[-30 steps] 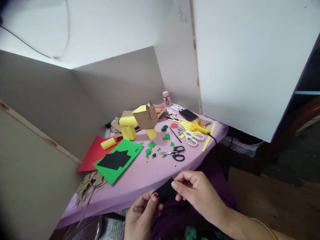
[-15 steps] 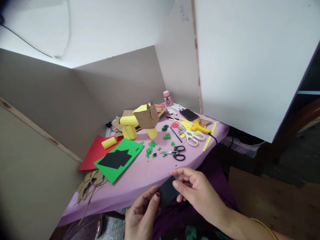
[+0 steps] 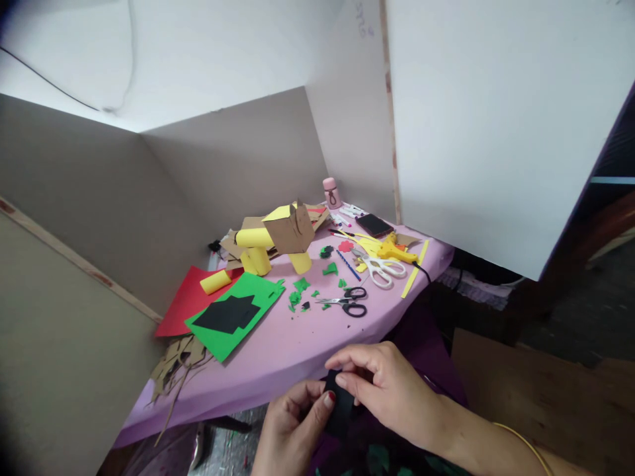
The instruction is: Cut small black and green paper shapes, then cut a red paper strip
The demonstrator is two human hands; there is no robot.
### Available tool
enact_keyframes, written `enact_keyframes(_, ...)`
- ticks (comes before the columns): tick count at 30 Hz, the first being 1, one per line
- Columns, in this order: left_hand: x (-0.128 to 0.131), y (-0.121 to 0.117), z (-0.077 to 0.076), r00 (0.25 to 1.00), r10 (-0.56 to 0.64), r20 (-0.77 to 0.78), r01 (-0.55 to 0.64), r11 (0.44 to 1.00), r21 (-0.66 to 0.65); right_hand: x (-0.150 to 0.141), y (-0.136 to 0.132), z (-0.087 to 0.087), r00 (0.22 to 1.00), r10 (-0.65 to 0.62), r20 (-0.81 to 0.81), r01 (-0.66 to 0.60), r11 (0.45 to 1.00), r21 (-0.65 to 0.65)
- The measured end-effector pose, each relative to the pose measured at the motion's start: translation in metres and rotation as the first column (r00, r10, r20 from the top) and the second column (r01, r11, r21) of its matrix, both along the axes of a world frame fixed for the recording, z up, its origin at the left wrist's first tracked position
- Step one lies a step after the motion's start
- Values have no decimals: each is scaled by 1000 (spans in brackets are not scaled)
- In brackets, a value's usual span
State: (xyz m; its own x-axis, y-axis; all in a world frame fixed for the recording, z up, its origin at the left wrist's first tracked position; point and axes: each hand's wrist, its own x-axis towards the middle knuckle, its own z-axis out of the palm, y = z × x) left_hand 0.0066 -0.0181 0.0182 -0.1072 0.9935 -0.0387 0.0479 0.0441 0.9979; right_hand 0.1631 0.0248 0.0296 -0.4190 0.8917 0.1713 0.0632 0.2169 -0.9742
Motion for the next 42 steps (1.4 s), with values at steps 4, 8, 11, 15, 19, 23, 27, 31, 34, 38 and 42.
enact_keyframes(4, 1, 0, -1, 994, 19, 112, -17, 1000, -19, -2, 0, -4, 993, -23, -114, 15, 997, -71)
enact_keyframes(8, 4, 0, -3, 975, 119, 187, -127, 991, 30, -5, -4, -9, 991, 54, -121, -67, 992, -110)
enact_keyframes(11, 4, 2, -7, 968, 141, 209, -149, 989, 20, -6, -5, -12, 998, 47, -49, -48, 999, -25)
enact_keyframes(15, 5, 4, -9, 969, 103, 225, -109, 994, 11, -7, -4, -13, 997, 22, 81, -28, 997, 79)
enact_keyframes(19, 8, 5, 1, 996, 88, 20, -90, 973, 212, -11, -5, -12, 987, 58, 150, -82, 984, 156)
enact_keyframes(23, 6, 4, 9, 979, 203, 36, -204, 932, 299, -12, -7, -11, 979, 39, 202, -80, 976, 200)
enact_keyframes(27, -2, 7, 11, 848, 360, 388, -395, 918, 13, -8, -8, -12, 981, 15, 195, -47, 986, 159)
enact_keyframes(31, -3, 10, 6, 807, 363, 465, -378, 924, -65, -5, -7, -14, 997, 25, 71, -27, 999, 25)
enact_keyframes(34, 4, 10, -1, 863, 328, 385, -328, 942, -67, -7, -8, -14, 997, 55, 59, -59, 996, 64)
enact_keyframes(38, 8, 9, -9, 888, 312, 339, -307, 949, -68, -8, -8, -16, 981, 34, 189, -64, 985, 158)
enact_keyframes(42, 3, 10, -10, 912, 270, 310, -260, 963, -76, -1, -4, -17, 981, -9, 193, -21, 988, 154)
